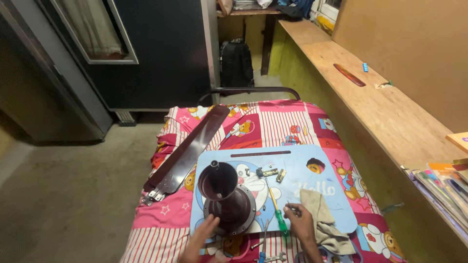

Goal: The person assembles an electric fan on a bed, attaching the motor housing, inserting a metal rod, and securing the fan blade with a screwdriver. The person then attaches the fan cap and tightens it with a screwdriver.

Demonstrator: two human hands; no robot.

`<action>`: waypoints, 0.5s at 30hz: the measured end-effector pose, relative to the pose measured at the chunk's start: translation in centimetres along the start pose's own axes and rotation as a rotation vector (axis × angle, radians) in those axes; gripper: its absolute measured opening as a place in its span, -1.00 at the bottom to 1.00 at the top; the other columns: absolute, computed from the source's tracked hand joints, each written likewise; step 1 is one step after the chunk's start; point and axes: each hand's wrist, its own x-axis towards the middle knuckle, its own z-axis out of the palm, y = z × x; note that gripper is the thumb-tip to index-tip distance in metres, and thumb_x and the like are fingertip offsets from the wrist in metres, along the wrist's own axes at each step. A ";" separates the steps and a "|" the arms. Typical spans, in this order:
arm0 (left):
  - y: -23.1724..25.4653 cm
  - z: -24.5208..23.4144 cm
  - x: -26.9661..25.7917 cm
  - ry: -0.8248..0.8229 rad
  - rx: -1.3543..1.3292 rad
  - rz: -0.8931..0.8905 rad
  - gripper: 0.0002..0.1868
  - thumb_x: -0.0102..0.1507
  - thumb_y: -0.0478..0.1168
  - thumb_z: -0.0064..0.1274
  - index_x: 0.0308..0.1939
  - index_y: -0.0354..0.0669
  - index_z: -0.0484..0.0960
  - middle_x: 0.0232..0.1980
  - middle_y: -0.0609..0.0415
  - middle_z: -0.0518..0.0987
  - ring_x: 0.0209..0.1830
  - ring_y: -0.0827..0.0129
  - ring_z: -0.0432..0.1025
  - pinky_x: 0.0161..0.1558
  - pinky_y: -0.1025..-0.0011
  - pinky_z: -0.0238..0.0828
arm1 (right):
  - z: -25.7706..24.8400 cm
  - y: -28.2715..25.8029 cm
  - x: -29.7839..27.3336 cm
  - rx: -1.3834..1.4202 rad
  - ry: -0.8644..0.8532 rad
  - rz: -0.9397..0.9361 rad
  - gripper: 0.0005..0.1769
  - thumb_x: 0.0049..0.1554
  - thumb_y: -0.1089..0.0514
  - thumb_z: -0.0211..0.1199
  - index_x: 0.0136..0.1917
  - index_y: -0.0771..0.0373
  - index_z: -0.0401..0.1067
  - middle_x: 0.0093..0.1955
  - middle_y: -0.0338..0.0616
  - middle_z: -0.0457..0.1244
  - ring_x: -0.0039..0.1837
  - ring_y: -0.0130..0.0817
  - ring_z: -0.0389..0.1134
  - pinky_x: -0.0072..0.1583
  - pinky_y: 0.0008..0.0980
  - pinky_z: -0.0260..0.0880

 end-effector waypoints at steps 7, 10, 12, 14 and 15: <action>5.3 -9.2 2.9 0.276 -0.132 0.109 -0.68 0.22 -0.27 0.18 0.06 -0.26 0.70 -0.07 -0.03 0.79 0.02 0.34 0.68 0.14 0.36 0.58 | 2.8 -4.3 5.7 -0.277 0.112 0.055 -0.61 0.07 -0.03 0.42 0.07 0.25 0.56 -0.23 -0.06 0.40 -0.21 -0.30 0.38 -0.15 -0.22 0.40; 5.8 -10.6 4.5 0.287 -0.228 0.158 -0.66 0.23 -0.27 0.15 0.08 -0.28 0.67 -0.06 -0.04 0.80 0.00 0.33 0.67 0.12 0.37 0.58 | 4.2 -5.6 8.8 -0.455 0.266 -0.124 -0.49 0.00 -0.13 0.48 0.06 0.26 0.53 -0.20 -0.05 0.41 -0.14 -0.18 0.44 -0.07 -0.18 0.40; 4.9 -11.1 5.4 0.269 -0.284 0.168 -0.66 0.24 -0.27 0.14 0.09 -0.30 0.66 -0.07 -0.05 0.79 -0.03 0.33 0.66 0.07 0.37 0.59 | 4.9 -5.9 10.3 -0.566 0.169 -0.136 -0.54 -0.02 -0.14 0.46 -0.01 0.23 0.58 -0.17 -0.03 0.42 -0.10 -0.10 0.45 -0.05 -0.14 0.41; 3.3 -11.1 6.1 0.223 -0.334 0.149 -0.66 0.26 -0.27 0.14 0.09 -0.32 0.66 -0.10 -0.08 0.78 -0.08 0.30 0.66 -0.01 0.34 0.62 | 5.4 -6.1 10.9 -0.644 0.125 -0.105 -0.59 0.01 -0.12 0.45 -0.03 0.21 0.61 -0.15 -0.02 0.43 -0.09 -0.08 0.45 -0.04 -0.14 0.40; 2.4 -11.3 6.4 0.227 -0.354 0.119 -0.66 0.26 -0.26 0.13 0.08 -0.33 0.67 -0.11 -0.08 0.78 -0.11 0.30 0.66 -0.05 0.35 0.62 | 5.7 -6.4 10.8 -0.669 0.129 -0.070 -0.62 0.04 -0.10 0.44 -0.02 0.21 0.62 -0.14 -0.01 0.43 -0.10 -0.10 0.44 -0.04 -0.15 0.40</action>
